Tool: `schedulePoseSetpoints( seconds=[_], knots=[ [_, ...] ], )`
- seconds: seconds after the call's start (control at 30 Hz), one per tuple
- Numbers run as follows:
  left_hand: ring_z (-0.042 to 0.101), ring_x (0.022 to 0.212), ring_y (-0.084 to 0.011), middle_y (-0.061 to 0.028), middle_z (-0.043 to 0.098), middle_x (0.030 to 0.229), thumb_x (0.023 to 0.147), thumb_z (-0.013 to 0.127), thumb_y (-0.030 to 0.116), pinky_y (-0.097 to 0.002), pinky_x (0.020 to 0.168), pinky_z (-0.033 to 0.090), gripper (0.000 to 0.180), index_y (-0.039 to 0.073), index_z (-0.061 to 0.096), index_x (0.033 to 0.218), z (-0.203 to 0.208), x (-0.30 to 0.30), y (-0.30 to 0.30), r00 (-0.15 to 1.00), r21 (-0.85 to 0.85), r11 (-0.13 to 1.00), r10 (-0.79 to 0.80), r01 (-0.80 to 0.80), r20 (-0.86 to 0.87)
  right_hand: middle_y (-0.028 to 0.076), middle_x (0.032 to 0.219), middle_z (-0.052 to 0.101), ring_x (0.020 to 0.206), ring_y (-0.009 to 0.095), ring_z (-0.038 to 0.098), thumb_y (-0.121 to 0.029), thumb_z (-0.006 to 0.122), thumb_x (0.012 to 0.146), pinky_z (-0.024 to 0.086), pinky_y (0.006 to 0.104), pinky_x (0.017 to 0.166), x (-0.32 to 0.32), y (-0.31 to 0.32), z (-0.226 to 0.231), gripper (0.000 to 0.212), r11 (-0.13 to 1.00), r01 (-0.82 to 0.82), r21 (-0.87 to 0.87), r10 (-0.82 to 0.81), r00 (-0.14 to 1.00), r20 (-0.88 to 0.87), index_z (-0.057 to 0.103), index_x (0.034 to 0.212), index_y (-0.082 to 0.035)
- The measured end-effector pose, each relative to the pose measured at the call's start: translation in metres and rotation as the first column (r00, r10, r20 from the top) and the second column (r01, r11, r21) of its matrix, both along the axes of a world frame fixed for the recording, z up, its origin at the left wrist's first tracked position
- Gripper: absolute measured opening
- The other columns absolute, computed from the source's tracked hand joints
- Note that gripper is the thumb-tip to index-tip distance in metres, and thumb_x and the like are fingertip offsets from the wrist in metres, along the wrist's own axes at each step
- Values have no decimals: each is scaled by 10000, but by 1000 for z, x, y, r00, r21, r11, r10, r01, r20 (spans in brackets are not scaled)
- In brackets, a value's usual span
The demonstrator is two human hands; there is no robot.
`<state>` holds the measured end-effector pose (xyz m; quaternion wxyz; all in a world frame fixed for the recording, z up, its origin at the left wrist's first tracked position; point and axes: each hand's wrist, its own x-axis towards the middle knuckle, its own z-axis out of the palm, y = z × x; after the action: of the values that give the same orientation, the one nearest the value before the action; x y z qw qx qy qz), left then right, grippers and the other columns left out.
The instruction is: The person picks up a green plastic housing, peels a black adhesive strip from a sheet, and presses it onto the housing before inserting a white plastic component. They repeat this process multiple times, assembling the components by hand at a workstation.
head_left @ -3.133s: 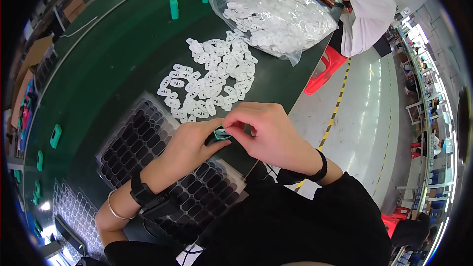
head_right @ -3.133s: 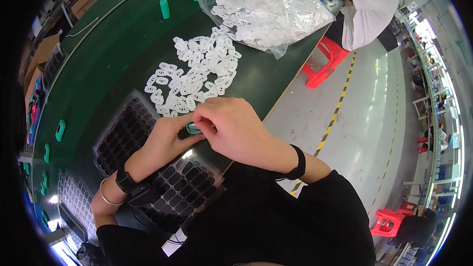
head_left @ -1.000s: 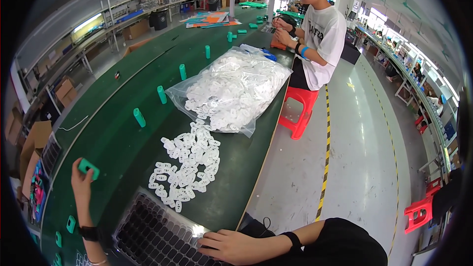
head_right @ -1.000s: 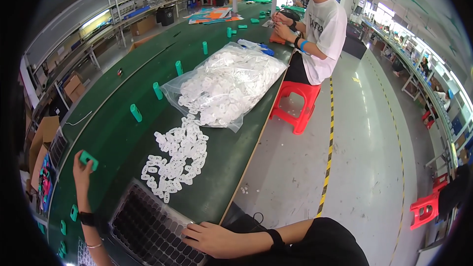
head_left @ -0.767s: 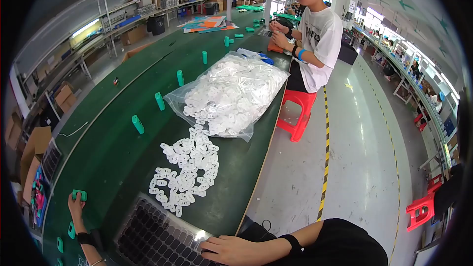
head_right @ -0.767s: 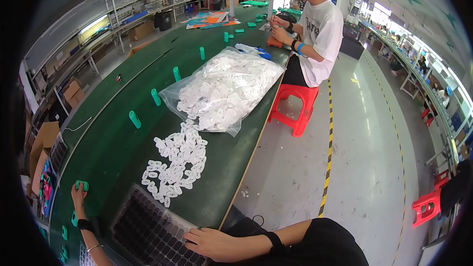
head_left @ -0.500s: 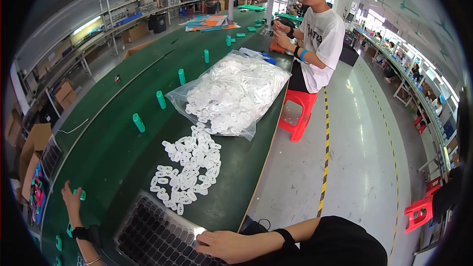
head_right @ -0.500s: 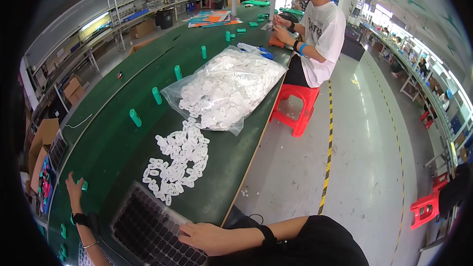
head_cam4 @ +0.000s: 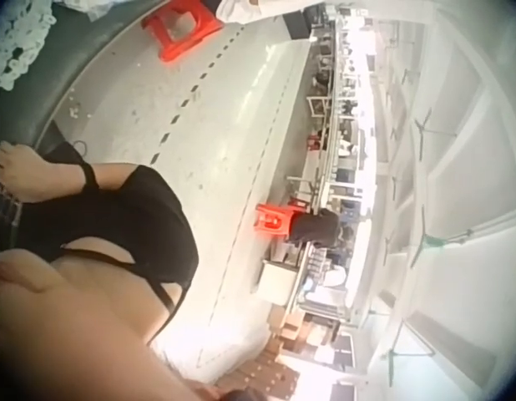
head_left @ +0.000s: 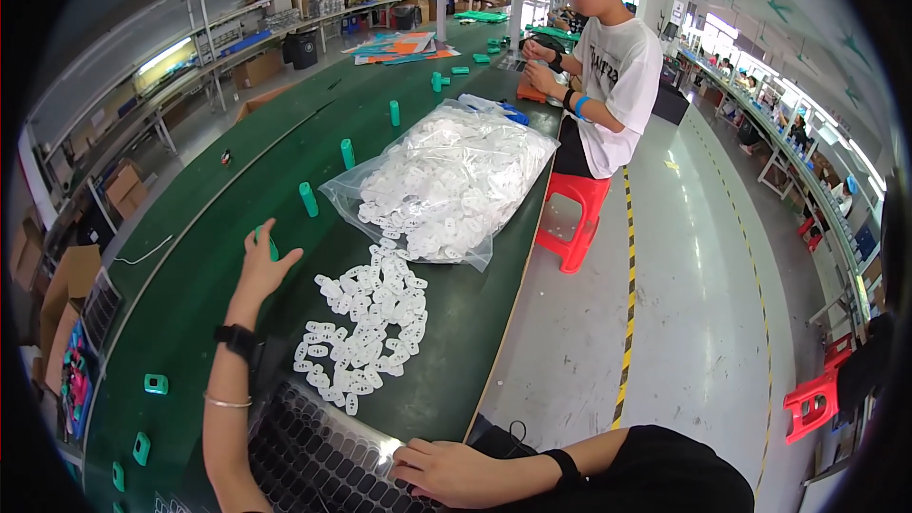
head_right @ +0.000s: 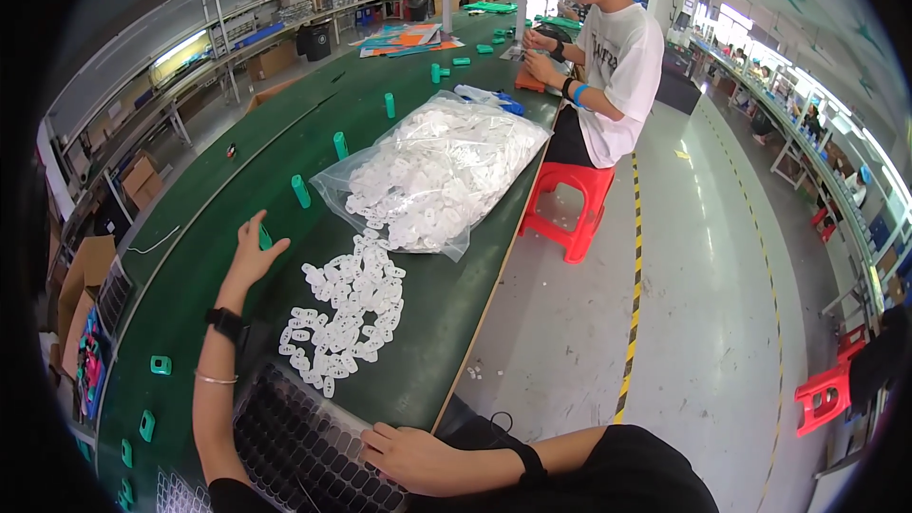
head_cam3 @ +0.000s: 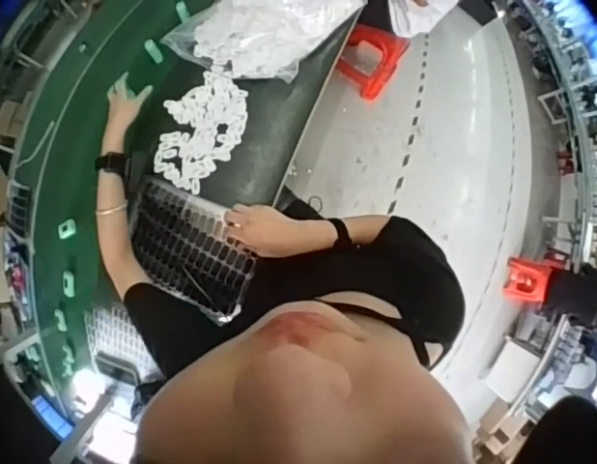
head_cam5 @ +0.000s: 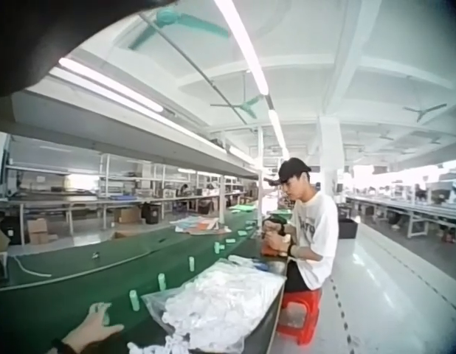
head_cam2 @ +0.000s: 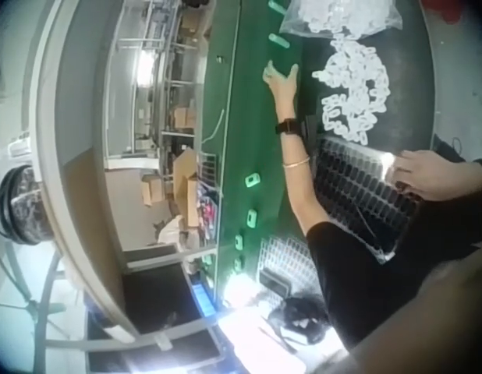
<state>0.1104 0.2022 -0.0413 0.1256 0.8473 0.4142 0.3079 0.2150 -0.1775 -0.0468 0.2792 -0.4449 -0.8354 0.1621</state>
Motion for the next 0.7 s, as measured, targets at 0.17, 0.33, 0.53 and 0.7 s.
schedulePoseSetpoints(
  seconds=[0.17, 0.33, 0.53, 0.7],
  knots=[
    [479, 1087, -386, -157, 421, 1256, 755, 689, 104, -452, 898, 436, 429, 126, 513, 1145, -18, 24, 8, 992, 140, 990, 25, -8, -121, 94, 955, 501, 917, 233, 496, -124, 667, 709, 491, 315, 708, 5, 5, 2, 299, 997, 5, -73, -1, 998, 56, 505, 932, -9],
    [524, 981, -363, -127, 464, 1068, 775, 608, -22, -446, 795, 461, 241, 90, 498, 959, -8, 27, 12, 994, 200, 979, 50, -29, -99, 107, 931, 550, 921, 267, 529, -126, 676, 716, 495, 352, 679, 8, 21, 5, 293, 975, -76, -208, 98, 990, 97, 501, 924, -15],
    [547, 902, -374, -157, 509, 962, 789, 586, -22, -449, 763, 453, 308, 100, 468, 1045, -11, -10, 40, 985, 184, 980, 39, -69, 165, 125, 841, 601, 888, 310, 581, -137, 699, 707, 490, 406, 664, 6, 36, 14, 316, 922, -143, -360, 191, 976, 102, 499, 926, -27],
    [563, 959, -180, -113, 575, 1054, 844, 571, 77, -306, 814, 446, 341, 68, 499, 1177, 15, -36, -6, 802, -383, 920, 164, 87, 575, 107, 858, 588, 893, 295, 582, -163, 702, 724, 486, 410, 667, 11, 39, 12, 300, 861, -148, -487, 200, 978, 56, 506, 924, -55]
  ],
)
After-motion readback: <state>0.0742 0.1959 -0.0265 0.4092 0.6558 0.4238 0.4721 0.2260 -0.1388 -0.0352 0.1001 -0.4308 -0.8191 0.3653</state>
